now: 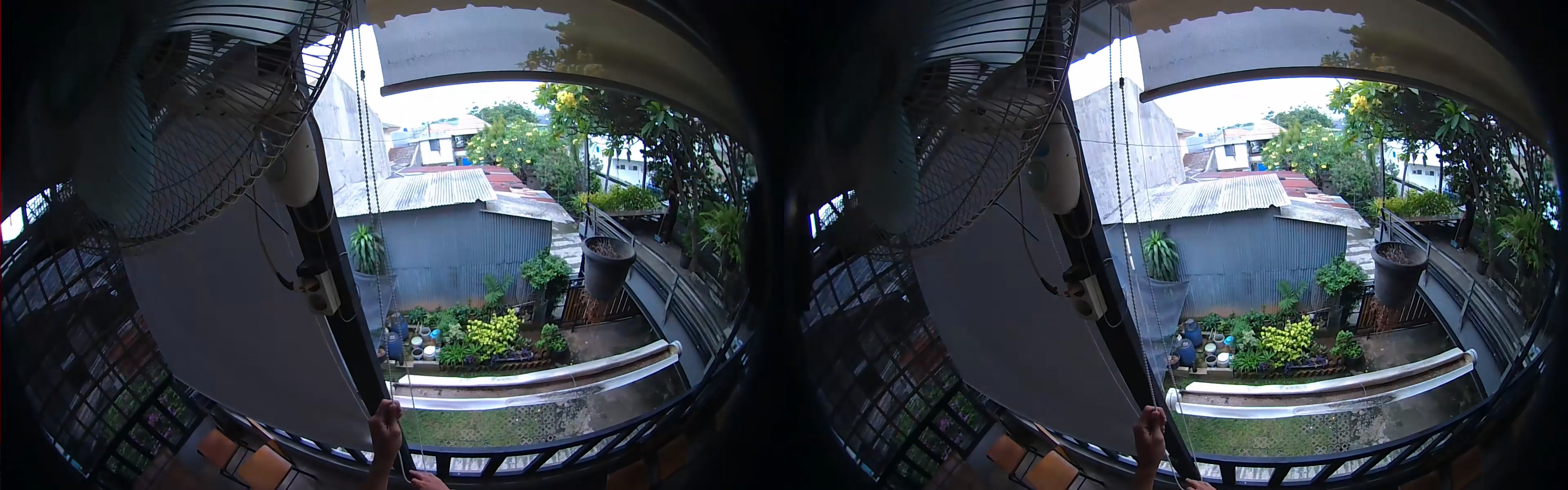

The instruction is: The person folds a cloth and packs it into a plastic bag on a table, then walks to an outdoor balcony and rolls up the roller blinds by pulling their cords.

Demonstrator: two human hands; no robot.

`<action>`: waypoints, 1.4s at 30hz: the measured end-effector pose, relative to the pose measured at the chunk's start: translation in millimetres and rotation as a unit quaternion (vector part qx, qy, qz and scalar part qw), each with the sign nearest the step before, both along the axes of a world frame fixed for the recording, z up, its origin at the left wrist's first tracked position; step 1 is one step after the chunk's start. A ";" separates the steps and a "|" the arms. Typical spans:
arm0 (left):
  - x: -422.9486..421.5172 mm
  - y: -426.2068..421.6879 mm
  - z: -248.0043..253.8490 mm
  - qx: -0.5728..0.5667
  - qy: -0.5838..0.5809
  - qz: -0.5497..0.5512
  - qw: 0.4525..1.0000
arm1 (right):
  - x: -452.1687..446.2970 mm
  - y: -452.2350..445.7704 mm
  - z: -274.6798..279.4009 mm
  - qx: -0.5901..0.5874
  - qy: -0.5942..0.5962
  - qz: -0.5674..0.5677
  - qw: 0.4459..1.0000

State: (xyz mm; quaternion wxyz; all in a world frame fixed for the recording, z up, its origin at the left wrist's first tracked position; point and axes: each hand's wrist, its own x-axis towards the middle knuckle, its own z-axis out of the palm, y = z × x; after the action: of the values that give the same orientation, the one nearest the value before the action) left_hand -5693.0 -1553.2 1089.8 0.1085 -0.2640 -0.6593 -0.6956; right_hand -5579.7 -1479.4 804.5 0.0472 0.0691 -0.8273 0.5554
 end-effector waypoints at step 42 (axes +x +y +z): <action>49.4 -30.6 -171.1 0.055 -0.140 0.064 0.987 | -36.4 9.0 86.3 0.240 -0.002 0.083 0.967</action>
State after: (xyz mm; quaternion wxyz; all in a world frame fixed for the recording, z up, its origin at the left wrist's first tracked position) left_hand -5643.6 -1583.8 918.7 0.0738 -0.1155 -0.6441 -0.7525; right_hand -5616.0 -1470.3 890.8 -0.0184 0.1460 -0.9280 0.3423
